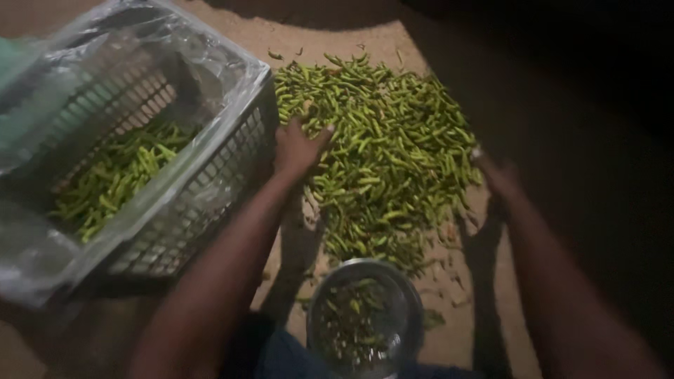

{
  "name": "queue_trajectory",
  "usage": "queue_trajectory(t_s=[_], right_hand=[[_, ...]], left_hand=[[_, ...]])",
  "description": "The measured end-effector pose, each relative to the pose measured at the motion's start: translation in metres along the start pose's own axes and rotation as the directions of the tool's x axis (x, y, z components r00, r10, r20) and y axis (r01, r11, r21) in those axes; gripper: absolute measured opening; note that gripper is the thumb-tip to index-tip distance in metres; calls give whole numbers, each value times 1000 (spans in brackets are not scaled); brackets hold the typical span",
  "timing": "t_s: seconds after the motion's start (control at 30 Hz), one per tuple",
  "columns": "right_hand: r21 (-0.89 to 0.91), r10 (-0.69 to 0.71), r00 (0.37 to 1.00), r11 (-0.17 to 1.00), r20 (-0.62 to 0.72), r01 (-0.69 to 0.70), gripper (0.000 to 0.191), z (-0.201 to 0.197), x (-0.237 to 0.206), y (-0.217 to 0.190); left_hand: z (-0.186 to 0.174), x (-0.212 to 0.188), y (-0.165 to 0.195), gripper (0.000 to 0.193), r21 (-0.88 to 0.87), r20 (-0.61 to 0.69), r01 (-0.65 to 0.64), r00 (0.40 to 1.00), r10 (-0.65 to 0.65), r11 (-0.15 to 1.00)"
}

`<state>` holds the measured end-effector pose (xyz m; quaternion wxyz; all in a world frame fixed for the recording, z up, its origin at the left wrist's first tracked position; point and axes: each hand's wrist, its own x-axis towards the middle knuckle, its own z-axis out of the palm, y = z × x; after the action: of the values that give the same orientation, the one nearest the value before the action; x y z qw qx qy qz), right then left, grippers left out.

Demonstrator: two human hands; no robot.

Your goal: The person sits on the floor and removes stems from green chilies by hand, placing the stems into a metal bowl and the chilies into a plastic crate. The task is performed continuously with both hands.

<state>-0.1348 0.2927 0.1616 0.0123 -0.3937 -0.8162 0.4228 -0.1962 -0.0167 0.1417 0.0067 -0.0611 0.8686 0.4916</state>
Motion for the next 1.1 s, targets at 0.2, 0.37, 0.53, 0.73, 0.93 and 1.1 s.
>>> queue_trajectory(t_s=[0.2,0.37,0.53,0.73,0.93,1.1], right_hand=[[173,192,932,952,308,-254,101,29,21,-17],[182,181,902,946,391,-268,103,52,-1,-14],[412,69,851,853,520,-321,88,68,-25,-4],[665,-47,832,627,553,-407,51,70,-41,11],[675,-235,899,733,370,-86,40,36,-45,10],[627,-365,870,774,330,87,49,22,-67,26]], left_hand=[[44,21,4,87,332,135,219,952,-276,917],[84,-7,-5,92,309,65,145,983,-173,940],[87,-29,-4,92,200,168,137,971,-172,970],[86,-28,-11,90,-301,263,112,964,-31,947],[78,-22,-12,55,-492,41,-247,951,306,835],[74,-43,-30,47,-257,-100,-316,949,300,913]])
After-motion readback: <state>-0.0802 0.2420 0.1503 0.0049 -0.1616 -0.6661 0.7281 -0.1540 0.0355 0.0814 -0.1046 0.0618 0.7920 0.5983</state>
